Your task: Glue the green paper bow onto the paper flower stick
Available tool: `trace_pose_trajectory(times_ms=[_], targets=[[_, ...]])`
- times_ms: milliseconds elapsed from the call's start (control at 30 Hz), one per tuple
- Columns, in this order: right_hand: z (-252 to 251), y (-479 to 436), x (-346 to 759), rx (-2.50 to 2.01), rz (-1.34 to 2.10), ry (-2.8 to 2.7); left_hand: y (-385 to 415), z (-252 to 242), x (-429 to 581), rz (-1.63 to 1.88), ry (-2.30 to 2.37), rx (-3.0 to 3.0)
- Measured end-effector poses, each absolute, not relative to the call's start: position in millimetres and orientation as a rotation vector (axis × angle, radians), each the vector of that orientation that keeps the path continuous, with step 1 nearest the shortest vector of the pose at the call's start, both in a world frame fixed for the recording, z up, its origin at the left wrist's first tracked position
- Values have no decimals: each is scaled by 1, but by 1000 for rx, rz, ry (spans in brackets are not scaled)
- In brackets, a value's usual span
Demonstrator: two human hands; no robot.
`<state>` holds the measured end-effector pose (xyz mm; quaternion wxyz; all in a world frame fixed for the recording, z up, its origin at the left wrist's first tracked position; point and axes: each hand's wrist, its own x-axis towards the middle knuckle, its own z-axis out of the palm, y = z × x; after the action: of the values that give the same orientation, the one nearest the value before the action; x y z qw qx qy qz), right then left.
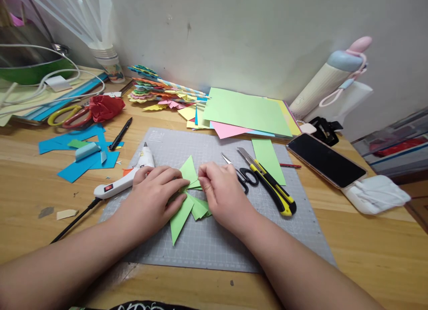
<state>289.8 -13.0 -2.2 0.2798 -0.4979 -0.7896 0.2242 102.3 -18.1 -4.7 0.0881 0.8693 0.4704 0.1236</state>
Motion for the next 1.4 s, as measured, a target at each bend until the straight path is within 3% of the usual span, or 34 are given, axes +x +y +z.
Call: trace_pose_trajectory(times_ms=[100, 267, 733, 833, 967, 1133, 1233, 1400], targets=[[-2, -10, 294, -1425, 453, -2005, -18, -5, 102, 380, 1403, 2588], [-5, -9, 298, -1408, 855, -1707, -20, -1, 100, 441, 1402, 2567], [0, -14, 291, -1012, 1484, -1253, -21, 7, 95, 716, 1429, 2525], [-3, -10, 295, -951, 1377, -1195, -19, 8, 94, 722, 1456, 2528], [-8, 1, 305, -1093, 903, -1137, -17, 8, 90, 673, 1531, 2517], [-9, 0, 306, -1453, 330, -1853, -16, 7, 90, 509, 1493, 2517], [-10, -5, 301, -1521, 303, -2268, -17, 8, 93, 477, 1484, 2526], [-12, -8, 299, -1501, 391, -2365, -18, 8, 94, 476, 1553, 2493]])
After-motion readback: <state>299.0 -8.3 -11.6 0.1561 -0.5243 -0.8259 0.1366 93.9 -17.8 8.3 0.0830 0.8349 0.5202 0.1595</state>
